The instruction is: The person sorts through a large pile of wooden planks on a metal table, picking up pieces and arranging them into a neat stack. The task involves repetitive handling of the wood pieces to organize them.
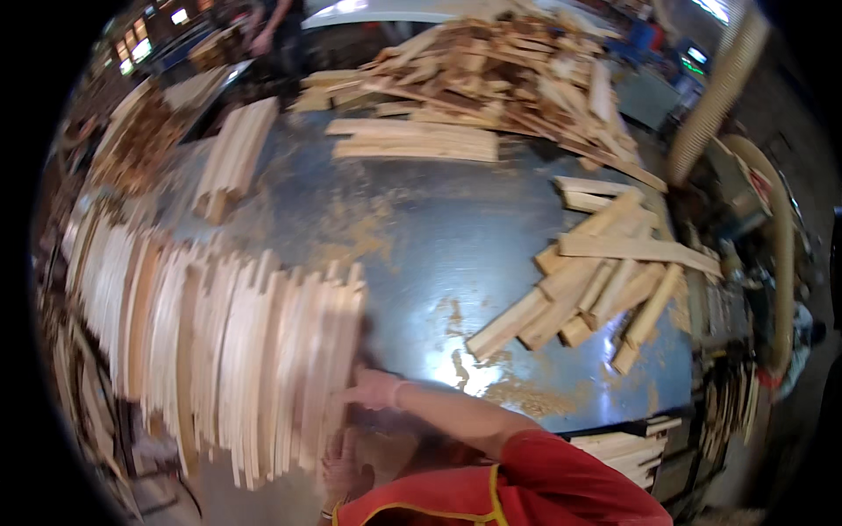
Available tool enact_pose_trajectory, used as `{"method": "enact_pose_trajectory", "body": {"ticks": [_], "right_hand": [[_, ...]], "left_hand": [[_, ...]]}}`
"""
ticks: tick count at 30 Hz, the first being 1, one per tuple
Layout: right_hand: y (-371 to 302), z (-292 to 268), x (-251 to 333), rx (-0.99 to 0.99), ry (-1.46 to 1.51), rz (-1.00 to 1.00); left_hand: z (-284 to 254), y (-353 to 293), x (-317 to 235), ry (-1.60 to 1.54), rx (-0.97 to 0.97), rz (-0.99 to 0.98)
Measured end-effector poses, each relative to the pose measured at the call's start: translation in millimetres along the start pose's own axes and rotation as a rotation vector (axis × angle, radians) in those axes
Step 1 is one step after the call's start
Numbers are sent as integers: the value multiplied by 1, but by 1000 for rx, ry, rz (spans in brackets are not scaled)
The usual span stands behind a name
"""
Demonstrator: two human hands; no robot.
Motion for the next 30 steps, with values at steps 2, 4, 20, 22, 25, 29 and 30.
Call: {"method": "enact_pose_trajectory", "body": {"ticks": [2,4,20,22,25,29,30], "right_hand": [[7,-15,-12,69,-100,-158],[-14,-38,-34,17,-153,-273],[-414,-317,-562,-1785,173,1013],[-407,-323,-550,-1580,438,963],[-410,-323,-575,-1619,476,723],[-390,-317,-515,-1514,1462,-170],[-384,-303,-502,-1431,1690,-351]], "left_hand": [[-8,28,-12,92,-136,138],[-12,53,-30,99,-205,220],[1,374,-392,406,-159,685],[6,390,-404,498,-77,576],[9,384,-409,417,161,402],[24,335,-291,-562,702,8],[27,315,-267,-752,742,-98]]}}
Point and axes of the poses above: each hand's wrist, its own y-axis towards the middle knuckle, its own z-axis out of the palm, x = y × z, the point moved 3 cm from there along y, towards the middle knuckle, and after that the axes turned 1 degree about -y, right-handed, at the moved point
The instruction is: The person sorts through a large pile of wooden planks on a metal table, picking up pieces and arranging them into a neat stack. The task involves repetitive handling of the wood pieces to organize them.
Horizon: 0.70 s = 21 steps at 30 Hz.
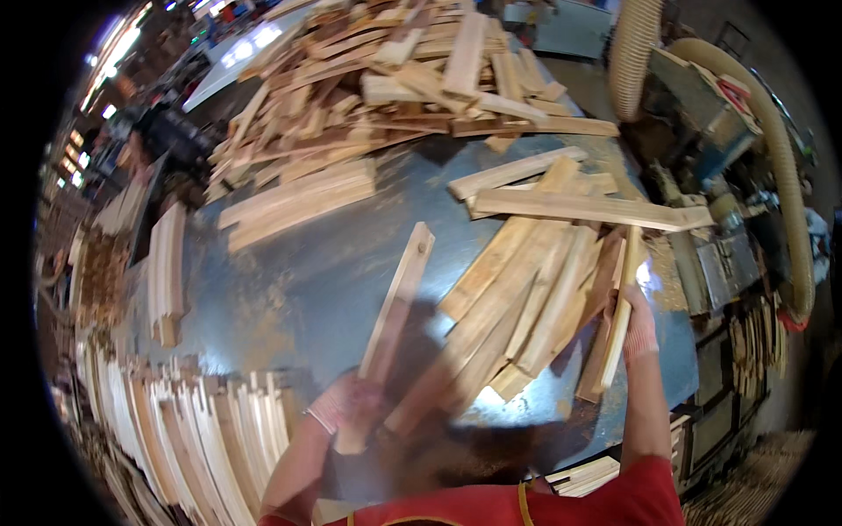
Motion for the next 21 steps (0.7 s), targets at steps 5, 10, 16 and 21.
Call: {"method": "enact_pose_trajectory", "body": {"ticks": [5,10,16,21], "right_hand": [[-164,118,-132,442,55,120],[-277,157,-304,669,23,423],[-378,209,-436,932,-653,572],[-412,280,-491,1387,-1595,78]], "left_hand": [[13,-79,64,-360,-2,10],[6,-189,81,435,-537,146],[-45,-294,181,984,-1164,259],[-47,-334,220,1002,-1233,257]]}}
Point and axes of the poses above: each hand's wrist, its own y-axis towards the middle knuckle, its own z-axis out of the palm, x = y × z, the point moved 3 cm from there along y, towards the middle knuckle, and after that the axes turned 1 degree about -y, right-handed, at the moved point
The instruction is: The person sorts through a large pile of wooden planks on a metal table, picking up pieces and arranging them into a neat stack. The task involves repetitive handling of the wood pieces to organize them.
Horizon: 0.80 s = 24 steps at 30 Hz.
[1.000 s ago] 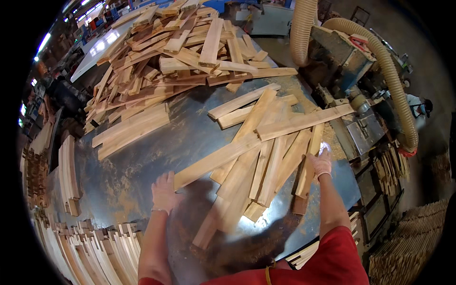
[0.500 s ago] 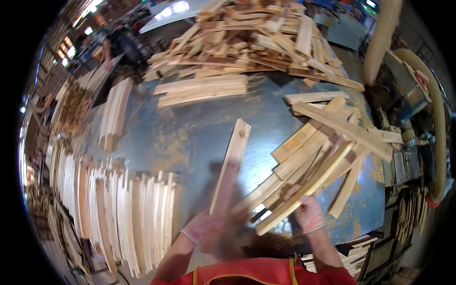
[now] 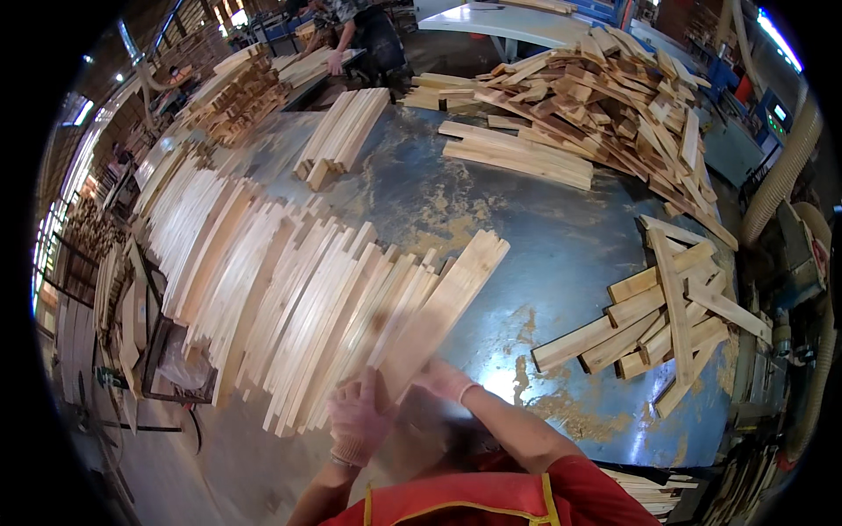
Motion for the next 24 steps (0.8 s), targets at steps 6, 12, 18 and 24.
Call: {"method": "enact_pose_trajectory", "body": {"ticks": [6,12,18,24], "right_hand": [[-33,-47,-58,105,324,-238],[-148,-114,-56,-433,869,-338],[-307,-215,-133,-1133,1226,-289],[-541,-125,-305,-2213,1174,27]], "left_hand": [[-1,12,-23,-348,587,-137],[46,39,-152,-706,562,316],[138,153,-280,-449,293,724],[142,251,-426,18,40,880]]}}
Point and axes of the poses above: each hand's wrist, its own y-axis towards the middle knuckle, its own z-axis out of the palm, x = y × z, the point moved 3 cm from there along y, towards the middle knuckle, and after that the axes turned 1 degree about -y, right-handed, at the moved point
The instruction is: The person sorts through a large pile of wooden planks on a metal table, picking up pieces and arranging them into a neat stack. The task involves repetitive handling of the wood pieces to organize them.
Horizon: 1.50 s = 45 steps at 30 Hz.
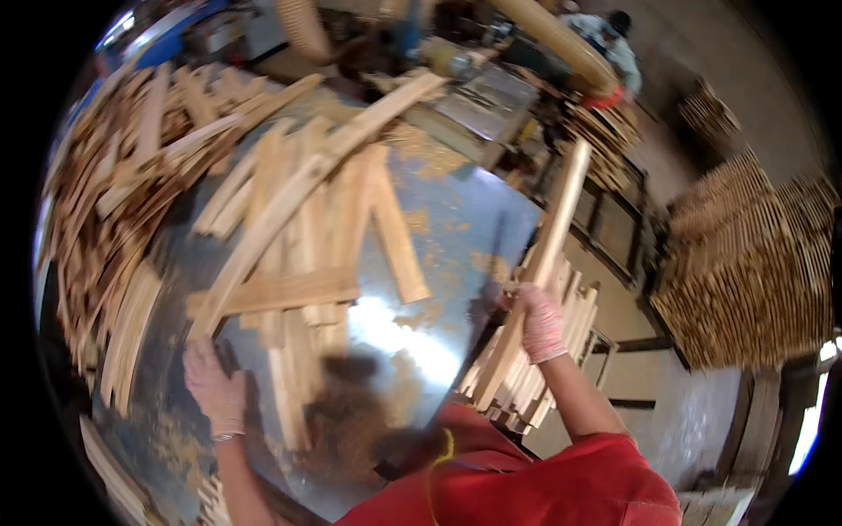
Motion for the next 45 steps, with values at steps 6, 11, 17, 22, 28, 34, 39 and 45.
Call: {"method": "enact_pose_trajectory", "body": {"ticks": [6,11,17,22,28,34,39,45], "right_hand": [[36,-257,-76,-96,-1884,73],[32,-187,-156,-163,-723,445],[55,-188,-145,-218,-543,295],[26,-40,-13,105,-774,-489],[-35,236,-29,895,-1280,-932],[-46,301,-73,1160,-1641,-751],[-179,248,-78,1334,-920,237],[-366,149,-175,1695,-620,502]], "left_hand": [[22,112,-31,204,381,34],[19,104,25,229,266,0],[24,60,75,224,511,-160],[-16,-88,53,-742,537,-506],[-56,-287,22,-921,372,-838],[-45,-454,50,36,88,-522],[-45,-479,62,92,-38,-555],[-57,-383,28,-565,297,-728]]}}
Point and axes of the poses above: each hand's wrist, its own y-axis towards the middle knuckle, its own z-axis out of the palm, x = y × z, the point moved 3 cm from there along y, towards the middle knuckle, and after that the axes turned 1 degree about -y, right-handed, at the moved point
